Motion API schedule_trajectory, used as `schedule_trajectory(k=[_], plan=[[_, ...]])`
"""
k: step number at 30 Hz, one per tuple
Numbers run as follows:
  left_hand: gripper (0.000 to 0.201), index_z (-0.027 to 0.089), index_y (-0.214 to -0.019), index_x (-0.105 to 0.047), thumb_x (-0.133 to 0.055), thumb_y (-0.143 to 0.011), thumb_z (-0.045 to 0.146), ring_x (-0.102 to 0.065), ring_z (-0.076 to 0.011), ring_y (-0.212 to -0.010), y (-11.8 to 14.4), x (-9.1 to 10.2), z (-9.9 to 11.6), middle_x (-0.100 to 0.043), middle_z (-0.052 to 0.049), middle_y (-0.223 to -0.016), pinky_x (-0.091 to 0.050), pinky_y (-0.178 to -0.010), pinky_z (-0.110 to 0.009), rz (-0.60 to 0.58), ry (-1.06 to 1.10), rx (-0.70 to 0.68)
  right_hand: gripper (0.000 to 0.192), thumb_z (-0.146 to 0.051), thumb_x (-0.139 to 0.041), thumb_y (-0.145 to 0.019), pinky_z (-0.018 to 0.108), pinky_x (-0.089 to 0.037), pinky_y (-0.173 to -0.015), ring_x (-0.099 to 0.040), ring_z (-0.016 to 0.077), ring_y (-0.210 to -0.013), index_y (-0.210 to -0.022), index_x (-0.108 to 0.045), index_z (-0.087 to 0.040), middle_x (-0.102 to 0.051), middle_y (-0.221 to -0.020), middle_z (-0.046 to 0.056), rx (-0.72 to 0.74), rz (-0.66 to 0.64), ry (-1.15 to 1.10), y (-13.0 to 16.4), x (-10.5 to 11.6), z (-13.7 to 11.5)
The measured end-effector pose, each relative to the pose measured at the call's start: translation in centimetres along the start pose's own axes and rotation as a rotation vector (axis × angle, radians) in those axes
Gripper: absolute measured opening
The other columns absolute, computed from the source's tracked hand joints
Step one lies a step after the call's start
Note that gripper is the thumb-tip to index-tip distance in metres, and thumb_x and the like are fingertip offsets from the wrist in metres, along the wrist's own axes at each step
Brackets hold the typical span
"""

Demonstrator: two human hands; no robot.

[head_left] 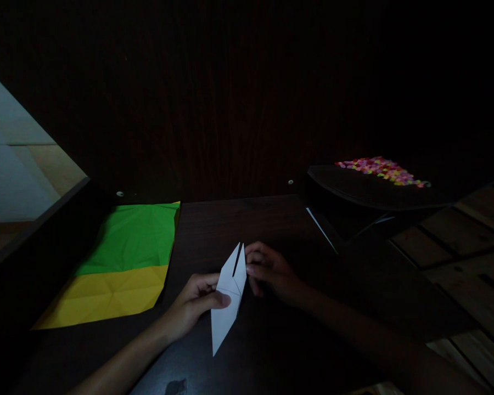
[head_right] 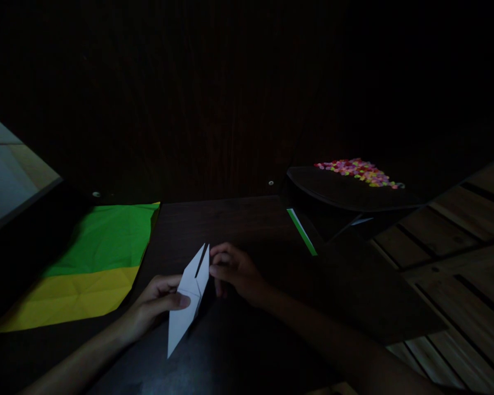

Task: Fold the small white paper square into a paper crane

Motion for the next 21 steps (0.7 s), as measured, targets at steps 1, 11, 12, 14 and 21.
schedule_trajectory(k=[1, 11, 12, 14, 21], plan=[[0.018, 0.013, -0.083, -0.076, -0.069, -0.072, 0.025, -0.051, -0.0132, -0.062, 0.1, -0.1, 0.1, -0.064, -0.001, -0.068, -0.036, -0.058, -0.021, -0.001, -0.018, -0.005, 0.03, -0.029, -0.073, -0.079, 0.016, -0.041, -0.036, -0.057, 0.0068, -0.043, -0.102, -0.056, -0.021, -0.061, -0.075, -0.005, 0.006, 0.009, 0.018, 0.0, 0.1, -0.1], [0.012, 0.012, -0.076, -0.069, -0.065, -0.075, 0.023, -0.045, -0.0117, -0.058, 0.3, -1.1, 0.6, -0.055, 0.002, -0.063, -0.032, -0.054, -0.021, -0.035, -0.096, 0.0, 0.052, -0.014, -0.077, -0.067, 0.015, -0.046, -0.042, -0.058, 0.007, -0.055, -0.112, -0.053, -0.025, -0.061, -0.091, -0.002, 0.024, 0.024, 0.016, 0.2, 0.6, -0.4], [0.012, 0.012, -0.075, -0.068, -0.065, -0.074, 0.024, -0.044, -0.0117, -0.058, 0.3, -1.1, 0.6, -0.055, 0.002, -0.063, -0.032, -0.054, -0.021, -0.034, -0.102, 0.0, 0.052, -0.013, -0.077, -0.067, 0.015, -0.046, -0.042, -0.057, 0.0069, -0.055, -0.111, -0.053, -0.025, -0.061, -0.09, -0.002, 0.031, 0.027, 0.012, 0.2, 0.5, -0.5], [0.013, 0.011, -0.074, -0.067, -0.064, -0.074, 0.024, -0.044, -0.0117, -0.058, 0.4, -1.1, 0.7, -0.053, 0.002, -0.062, -0.032, -0.054, -0.021, -0.026, -0.123, 0.004, 0.052, -0.012, -0.077, -0.066, 0.015, -0.045, -0.041, -0.056, 0.0068, -0.055, -0.11, -0.053, -0.025, -0.061, -0.089, -0.002, 0.045, 0.03, 0.007, 0.2, 0.5, -0.6], [0.013, 0.012, -0.074, -0.067, -0.063, -0.074, 0.025, -0.044, -0.0123, -0.059, 0.5, -1.0, 0.2, -0.052, 0.002, -0.063, -0.032, -0.054, -0.021, -0.027, -0.169, 0.011, 0.055, -0.013, -0.081, -0.059, 0.02, -0.046, -0.05, -0.058, 0.0102, -0.061, -0.106, -0.055, -0.024, -0.063, -0.084, -0.002, 0.064, 0.042, 0.039, 0.4, 0.3, -0.7]])
Point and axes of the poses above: each hand's wrist, its own y-axis away from the middle knuckle, its own x-axis out of the back of the hand, z = x × y, the point moved 9 cm from there along -y, towards the middle knuckle
